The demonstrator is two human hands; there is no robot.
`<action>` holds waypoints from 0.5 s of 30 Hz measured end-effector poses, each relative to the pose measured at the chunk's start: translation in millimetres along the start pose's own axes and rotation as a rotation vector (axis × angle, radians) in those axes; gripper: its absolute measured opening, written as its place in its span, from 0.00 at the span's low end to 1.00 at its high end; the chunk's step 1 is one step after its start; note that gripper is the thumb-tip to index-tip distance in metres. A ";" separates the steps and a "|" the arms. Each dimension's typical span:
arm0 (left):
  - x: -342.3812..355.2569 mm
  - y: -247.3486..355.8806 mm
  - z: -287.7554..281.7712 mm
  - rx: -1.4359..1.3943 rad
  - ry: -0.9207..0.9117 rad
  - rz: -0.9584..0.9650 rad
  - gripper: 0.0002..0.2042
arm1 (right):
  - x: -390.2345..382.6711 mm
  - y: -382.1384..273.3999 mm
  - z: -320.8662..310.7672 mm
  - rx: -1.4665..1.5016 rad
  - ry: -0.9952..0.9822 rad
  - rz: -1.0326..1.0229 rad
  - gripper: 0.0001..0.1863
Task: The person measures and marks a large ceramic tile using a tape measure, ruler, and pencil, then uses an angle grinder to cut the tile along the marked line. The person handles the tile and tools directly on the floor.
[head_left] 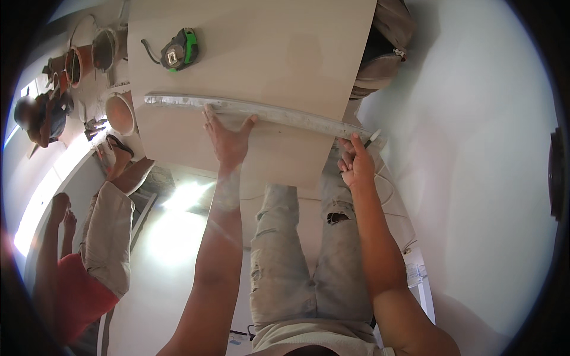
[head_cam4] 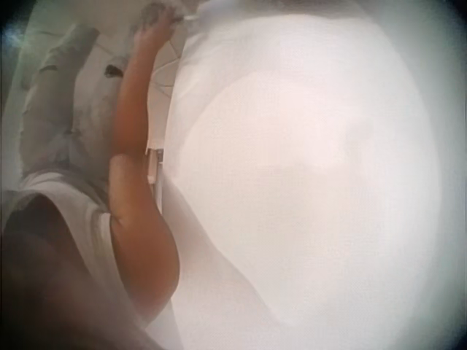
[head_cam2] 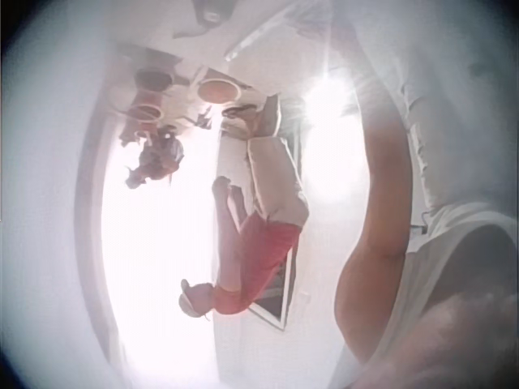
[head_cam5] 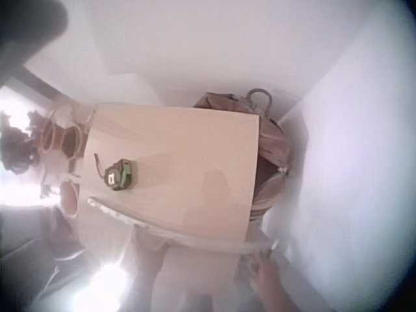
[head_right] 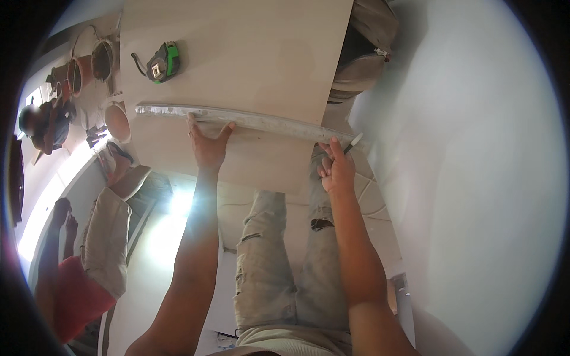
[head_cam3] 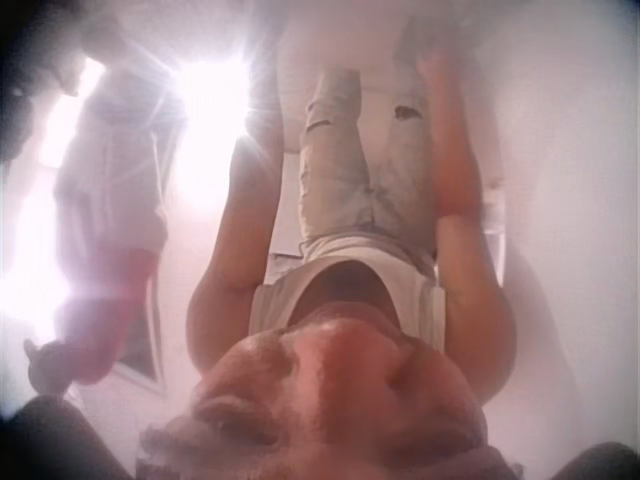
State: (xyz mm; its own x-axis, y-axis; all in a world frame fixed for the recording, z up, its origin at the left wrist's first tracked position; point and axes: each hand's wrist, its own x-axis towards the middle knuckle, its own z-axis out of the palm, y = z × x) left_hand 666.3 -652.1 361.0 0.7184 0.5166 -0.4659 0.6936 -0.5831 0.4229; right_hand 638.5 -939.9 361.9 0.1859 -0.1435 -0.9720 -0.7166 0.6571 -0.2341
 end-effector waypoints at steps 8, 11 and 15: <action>0.4 5.5 -1.2 0.017 -0.005 -0.040 0.58 | 11.3 2.1 4.4 0.077 -0.015 -0.030 0.20; 1.5 4.7 0.1 0.033 0.002 0.002 0.58 | 14.6 0.6 3.3 0.057 -0.018 -0.024 0.21; 2.4 5.4 -0.1 0.041 -0.005 -0.002 0.58 | 16.9 1.2 1.9 0.031 -0.038 -0.029 0.21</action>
State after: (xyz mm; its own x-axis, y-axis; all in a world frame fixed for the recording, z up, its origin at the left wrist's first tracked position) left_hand 671.8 -654.0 362.2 0.7169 0.5145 -0.4704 0.6919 -0.6077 0.3898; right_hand 642.1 -940.1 345.2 0.2322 -0.1345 -0.9633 -0.6893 0.6760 -0.2605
